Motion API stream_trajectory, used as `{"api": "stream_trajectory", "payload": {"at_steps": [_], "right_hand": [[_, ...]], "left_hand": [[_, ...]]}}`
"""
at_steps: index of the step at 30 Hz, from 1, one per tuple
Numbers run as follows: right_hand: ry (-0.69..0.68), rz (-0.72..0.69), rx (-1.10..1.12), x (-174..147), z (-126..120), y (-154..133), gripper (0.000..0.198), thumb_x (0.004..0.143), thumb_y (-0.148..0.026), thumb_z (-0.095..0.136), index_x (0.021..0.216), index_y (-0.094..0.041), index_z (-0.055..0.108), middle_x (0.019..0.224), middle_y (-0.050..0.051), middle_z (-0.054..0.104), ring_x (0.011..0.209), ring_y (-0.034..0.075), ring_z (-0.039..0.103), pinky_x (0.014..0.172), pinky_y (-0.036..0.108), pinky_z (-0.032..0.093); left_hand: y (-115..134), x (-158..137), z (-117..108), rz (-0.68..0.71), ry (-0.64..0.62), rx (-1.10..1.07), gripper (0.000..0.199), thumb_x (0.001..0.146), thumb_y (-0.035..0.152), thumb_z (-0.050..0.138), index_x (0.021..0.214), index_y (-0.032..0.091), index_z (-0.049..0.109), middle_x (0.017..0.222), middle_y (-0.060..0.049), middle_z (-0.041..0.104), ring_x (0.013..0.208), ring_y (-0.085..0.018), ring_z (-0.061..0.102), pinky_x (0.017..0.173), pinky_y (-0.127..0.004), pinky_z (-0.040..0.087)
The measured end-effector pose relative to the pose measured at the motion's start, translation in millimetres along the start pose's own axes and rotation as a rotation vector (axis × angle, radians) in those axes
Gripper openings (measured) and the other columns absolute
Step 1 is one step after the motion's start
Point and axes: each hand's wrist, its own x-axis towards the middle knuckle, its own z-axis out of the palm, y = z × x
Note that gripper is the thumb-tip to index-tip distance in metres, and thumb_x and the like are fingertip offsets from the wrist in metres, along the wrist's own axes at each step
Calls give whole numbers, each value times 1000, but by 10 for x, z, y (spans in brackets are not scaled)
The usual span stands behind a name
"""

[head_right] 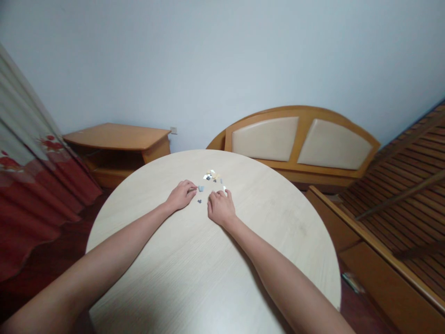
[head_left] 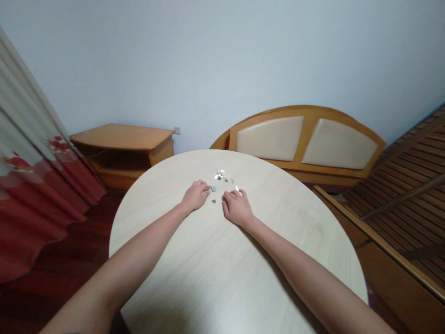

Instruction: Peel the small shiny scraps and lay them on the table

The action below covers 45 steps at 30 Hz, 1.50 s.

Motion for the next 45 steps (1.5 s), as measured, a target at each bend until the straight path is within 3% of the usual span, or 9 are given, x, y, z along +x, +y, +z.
{"api": "stream_trajectory", "payload": {"at_steps": [4,9,12,15,20,28,36,45], "right_hand": [[34,10,207,-156,-21,123,11,89,-22,58,92,-21,69,92,8,73,93,24,63,88,36,43],[93,43,395,-64,104,306,8,84,-15,60,86,-20,66,84,5,70,77,20,62,73,31,46],[112,-9,475,-6,145,356,16,83,-10,57,93,-18,66,88,6,69,80,19,62,77,31,47],[115,16,421,-9,126,365,21,83,-15,62,104,-17,67,97,9,68,89,22,61,84,34,47],[46,91,271,-30,84,346,11,89,-19,60,86,-18,71,96,11,67,97,25,57,87,37,43],[155,-49,455,-21,124,314,8,87,-12,60,85,-18,64,80,5,66,75,19,57,73,31,43],[299,-230,627,-47,170,275,22,86,-7,51,96,-19,67,91,8,71,85,21,65,79,34,50],[256,-124,549,-63,132,265,13,90,-21,57,97,-18,68,88,9,70,81,22,63,77,35,49]], "left_hand": [[27,-8,-4,7,21,-41,23,93,27,51,104,20,71,113,-8,65,111,-22,56,100,-37,46],[112,-34,-44,82,39,-41,22,94,25,51,102,20,70,110,-7,65,108,-22,56,98,-37,47],[164,-51,-68,133,15,-32,21,93,24,52,102,20,70,111,-7,65,108,-22,56,97,-37,47],[200,-63,-70,177,-4,-35,21,94,25,51,102,20,71,110,-8,65,108,-22,56,98,-37,47],[239,-72,-55,213,-17,-47,21,94,24,51,100,20,71,107,-8,66,107,-22,57,97,-38,47],[316,-91,-26,367,-9,-27,17,92,28,59,103,19,68,104,-8,68,106,-23,59,93,-37,49],[375,-112,13,340,-56,-24,17,94,34,59,95,20,70,92,-4,71,91,-19,63,81,-31,49],[443,-123,-27,301,-20,-26,19,94,31,58,90,19,72,85,-4,71,81,-16,63,73,-27,46]]}}
